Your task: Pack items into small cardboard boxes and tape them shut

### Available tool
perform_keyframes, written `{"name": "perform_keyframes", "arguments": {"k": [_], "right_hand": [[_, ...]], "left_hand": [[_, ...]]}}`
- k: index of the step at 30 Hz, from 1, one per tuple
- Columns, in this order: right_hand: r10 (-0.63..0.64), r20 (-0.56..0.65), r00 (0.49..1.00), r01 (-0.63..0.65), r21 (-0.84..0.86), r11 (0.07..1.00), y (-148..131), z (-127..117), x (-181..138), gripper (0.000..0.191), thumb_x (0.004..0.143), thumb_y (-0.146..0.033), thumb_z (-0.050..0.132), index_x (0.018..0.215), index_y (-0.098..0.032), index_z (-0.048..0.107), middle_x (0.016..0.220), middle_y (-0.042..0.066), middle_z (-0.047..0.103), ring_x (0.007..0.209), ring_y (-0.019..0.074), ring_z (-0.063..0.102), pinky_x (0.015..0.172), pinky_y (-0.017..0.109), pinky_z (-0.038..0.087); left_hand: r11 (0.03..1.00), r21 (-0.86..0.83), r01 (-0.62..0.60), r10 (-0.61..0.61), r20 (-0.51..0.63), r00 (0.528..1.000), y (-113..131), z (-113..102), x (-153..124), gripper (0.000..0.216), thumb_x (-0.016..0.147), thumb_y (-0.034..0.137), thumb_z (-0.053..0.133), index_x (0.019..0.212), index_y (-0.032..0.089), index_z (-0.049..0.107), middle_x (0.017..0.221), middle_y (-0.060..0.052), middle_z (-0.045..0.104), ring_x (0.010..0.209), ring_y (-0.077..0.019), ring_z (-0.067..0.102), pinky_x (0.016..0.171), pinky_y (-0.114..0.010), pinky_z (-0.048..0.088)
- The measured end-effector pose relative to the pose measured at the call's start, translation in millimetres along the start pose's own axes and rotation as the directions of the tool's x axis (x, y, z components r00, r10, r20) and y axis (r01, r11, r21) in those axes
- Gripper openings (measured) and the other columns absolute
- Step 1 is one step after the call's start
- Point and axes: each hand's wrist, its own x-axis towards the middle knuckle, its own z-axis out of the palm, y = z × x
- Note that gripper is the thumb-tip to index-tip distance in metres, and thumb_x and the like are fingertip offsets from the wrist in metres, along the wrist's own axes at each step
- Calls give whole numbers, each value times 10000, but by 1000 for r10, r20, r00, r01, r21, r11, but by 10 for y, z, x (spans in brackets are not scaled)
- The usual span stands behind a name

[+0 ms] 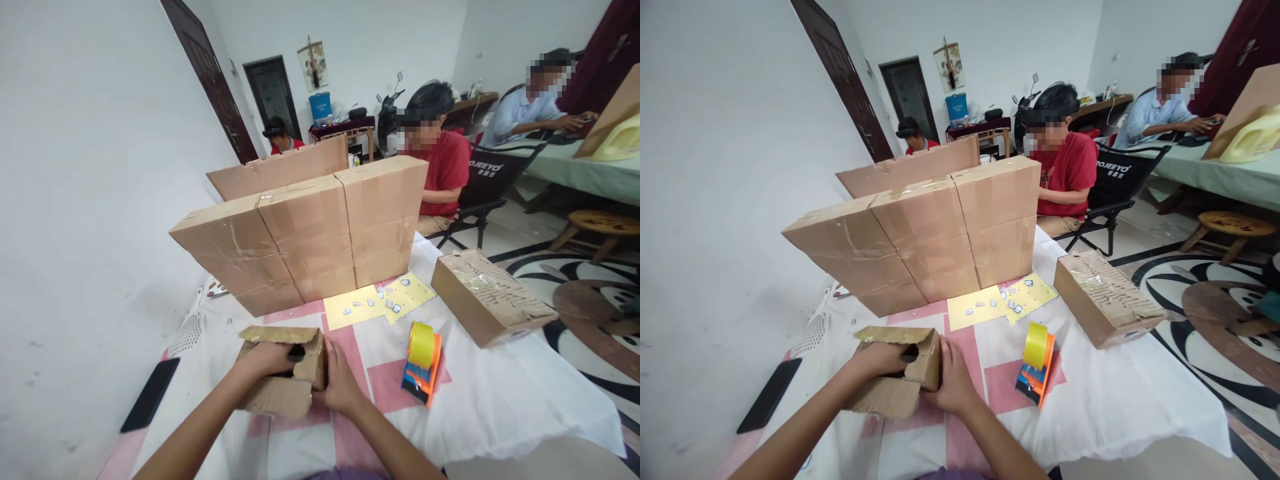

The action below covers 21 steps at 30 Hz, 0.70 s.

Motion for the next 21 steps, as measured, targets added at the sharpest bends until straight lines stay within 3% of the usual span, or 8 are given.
{"name": "perform_keyframes", "arguments": {"k": [2,4,7,9,10,13,16,21], "right_hand": [[-2,-9,1000,2,3,1000,-7,2,0,1286,619,-360,848,1628,-164,76,1605,258,302,1485,465,309,1202,639,302],[0,-17,1000,0,5,1000,-4,12,-6,1294,619,-369,851,1632,-168,71,1606,253,307,1483,463,315,1199,631,313],[-3,-30,1000,3,2,1000,15,32,-20,1300,626,-395,847,1638,-166,62,1613,249,299,1488,458,311,1206,626,310],[-3,-25,1000,3,-2,1000,32,40,-29,1288,643,-407,835,1641,-165,57,1639,247,253,1514,458,267,1219,631,289],[1,-22,1000,-1,-2,1000,40,41,-32,1272,657,-408,826,1642,-163,59,1652,246,229,1527,457,242,1225,633,278],[24,-11,1000,-24,-7,1000,55,29,-43,1200,702,-405,793,1644,-158,92,1672,241,195,1550,454,199,1233,639,264],[29,-8,1000,-29,-19,999,34,-10,-69,1157,714,-375,776,1643,-157,123,1675,238,199,1556,444,202,1229,630,280],[-137,-30,990,137,-7,991,-208,-152,-55,1045,758,-434,739,1630,-248,194,1707,167,134,1567,420,193,1229,608,290]], "left_hand": [[1000,16,-7,7,-3,1000,-58,-142,-143,302,864,449,653,1080,261,751,1099,-51,780,960,-267,727,838,-351,553],[997,71,-2,10,-107,994,-184,-256,-311,326,957,493,545,1086,258,731,1156,-65,759,1041,-264,709,912,-385,543],[982,185,46,34,-406,913,-460,-324,-538,386,983,507,513,1166,225,702,1349,-126,671,1246,-304,621,1054,-464,486],[970,237,55,71,-489,869,-625,-308,-631,471,966,522,542,1309,218,651,1487,-145,577,1376,-329,528,1113,-498,445],[967,251,45,80,-467,880,-683,-287,-659,503,963,526,549,1359,228,627,1498,-138,571,1394,-325,518,1128,-503,435],[973,229,1,56,-243,968,-747,-199,-693,455,985,514,518,1371,305,638,1331,-73,710,1254,-263,645,1173,-516,395],[983,183,9,12,-115,993,-751,-103,-738,482,959,597,530,1347,343,660,1318,-63,718,1222,-260,669,1216,-576,317],[981,163,-103,119,-90,989,-934,35,-1029,1075,562,881,704,1464,313,561,1494,-140,575,1358,-375,567,1207,-620,317]]}}
